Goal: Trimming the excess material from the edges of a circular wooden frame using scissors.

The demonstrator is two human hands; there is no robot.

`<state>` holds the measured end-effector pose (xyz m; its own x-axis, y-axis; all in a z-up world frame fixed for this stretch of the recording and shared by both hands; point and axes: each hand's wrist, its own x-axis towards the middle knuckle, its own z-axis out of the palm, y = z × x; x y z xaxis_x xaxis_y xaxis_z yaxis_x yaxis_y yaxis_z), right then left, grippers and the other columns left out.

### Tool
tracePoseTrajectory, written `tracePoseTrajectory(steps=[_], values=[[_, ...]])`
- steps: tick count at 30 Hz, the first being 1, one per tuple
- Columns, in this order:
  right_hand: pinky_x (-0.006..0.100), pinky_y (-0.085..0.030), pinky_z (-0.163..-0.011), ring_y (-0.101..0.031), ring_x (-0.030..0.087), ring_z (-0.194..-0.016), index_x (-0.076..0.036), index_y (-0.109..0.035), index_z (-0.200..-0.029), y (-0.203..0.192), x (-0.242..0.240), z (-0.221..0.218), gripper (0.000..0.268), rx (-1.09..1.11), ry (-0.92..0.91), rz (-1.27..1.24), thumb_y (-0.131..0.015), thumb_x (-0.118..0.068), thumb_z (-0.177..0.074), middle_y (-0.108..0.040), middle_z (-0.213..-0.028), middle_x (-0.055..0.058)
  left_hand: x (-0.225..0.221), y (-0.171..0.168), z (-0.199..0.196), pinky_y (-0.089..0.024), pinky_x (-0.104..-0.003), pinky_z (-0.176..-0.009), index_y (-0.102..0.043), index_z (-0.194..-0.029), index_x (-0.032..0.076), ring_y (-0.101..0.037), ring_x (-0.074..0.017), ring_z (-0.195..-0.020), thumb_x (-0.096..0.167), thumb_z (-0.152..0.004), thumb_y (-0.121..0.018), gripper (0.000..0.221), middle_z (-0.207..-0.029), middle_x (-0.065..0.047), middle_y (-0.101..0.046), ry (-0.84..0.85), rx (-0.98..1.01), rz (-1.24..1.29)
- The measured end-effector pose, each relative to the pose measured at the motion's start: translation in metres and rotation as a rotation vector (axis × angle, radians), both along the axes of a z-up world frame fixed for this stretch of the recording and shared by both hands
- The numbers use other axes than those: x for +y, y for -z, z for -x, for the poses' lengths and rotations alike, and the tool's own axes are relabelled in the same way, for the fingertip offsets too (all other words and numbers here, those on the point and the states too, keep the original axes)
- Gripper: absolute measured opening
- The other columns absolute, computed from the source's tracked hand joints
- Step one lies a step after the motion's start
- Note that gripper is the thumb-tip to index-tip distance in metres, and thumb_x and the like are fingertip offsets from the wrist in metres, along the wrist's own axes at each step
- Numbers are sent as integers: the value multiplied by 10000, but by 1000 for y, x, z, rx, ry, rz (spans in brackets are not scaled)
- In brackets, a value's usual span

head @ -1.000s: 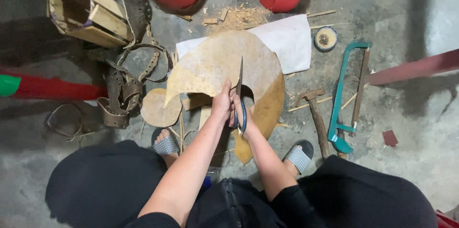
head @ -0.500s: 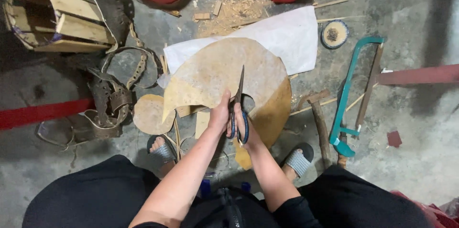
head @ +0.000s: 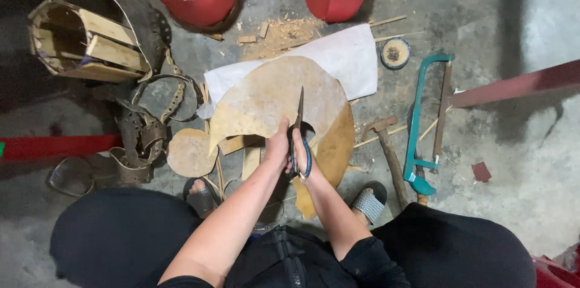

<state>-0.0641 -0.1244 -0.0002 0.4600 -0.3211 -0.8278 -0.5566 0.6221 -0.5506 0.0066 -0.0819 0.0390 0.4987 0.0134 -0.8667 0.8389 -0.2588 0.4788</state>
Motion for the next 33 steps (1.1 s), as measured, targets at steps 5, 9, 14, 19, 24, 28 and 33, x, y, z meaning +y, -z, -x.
tracePoseTrajectory(steps=[5, 9, 14, 19, 24, 28, 33], values=[[348, -552, -335, -573, 189, -402, -47, -577, -795, -13, 5, 20, 735, -53, 21, 135, -566, -773, -911, -530, -576, 92, 1, -14, 13, -515, -386, -999, -670, -1307, 4, -601, -258, -1240, 504, -859, -731, 674, -1292, -184, -663, -42, -67, 50], [326, -513, -278, -545, 207, -334, -19, -600, -755, -24, 11, 18, 690, -133, 45, 181, -620, -685, -932, -532, -529, 134, 9, -24, 16, -538, -368, -950, -682, -1273, -8, -630, -239, -1169, 468, -865, -741, 629, -1229, -171, -685, -86, -131, 97], [489, -515, -1062, -611, 319, -1250, -1, -585, -1413, -69, 17, 12, 870, -292, -57, 116, -532, -737, -951, -630, -1346, 245, 17, -29, 10, -561, -350, -901, -694, -1239, -19, -659, -219, -1097, 432, -870, -751, 585, -1166, -158, -707, -123, -179, 150], [457, -638, -798, -735, 259, -946, -54, -682, -1217, -44, 26, 18, 727, -323, 32, -71, -624, -718, -926, -735, -1068, 167, 30, -28, 6, -584, -332, -852, -706, -1204, -31, -687, -200, -1026, 396, -876, -761, 541, -1103, -145, -729, -165, -167, 188], [409, -633, -478, -660, 236, -496, 46, -641, -768, -17, 28, 26, 882, -232, -74, -89, -590, -828, -872, -594, -566, 150, 38, -82, 8, -584, -379, -937, -711, -1244, 39, -701, -258, -1147, 561, -829, -721, 667, -1224, -132, -734, -23, -152, 62], [369, -626, -511, -596, 174, -530, 73, -601, -1194, -76, 29, 32, 1001, -214, -122, -111, -433, -867, -894, -565, -702, 92, 38, -23, -2, -539, -392, -992, -656, -1325, 19, -630, -241, -1249, 434, -873, -746, 620, -1320, -162, -683, -165, -241, 99], [355, -599, -688, -607, 176, -660, -70, -551, -1070, -122, 26, 54, 875, -313, -78, -269, -379, -902, -861, -576, -803, 73, 31, -59, 4, -429, -406, -1160, -668, -1347, 123, -532, -215, -1361, 571, -768, -781, 740, -1390, -98, -643, 61, -249, 7]])
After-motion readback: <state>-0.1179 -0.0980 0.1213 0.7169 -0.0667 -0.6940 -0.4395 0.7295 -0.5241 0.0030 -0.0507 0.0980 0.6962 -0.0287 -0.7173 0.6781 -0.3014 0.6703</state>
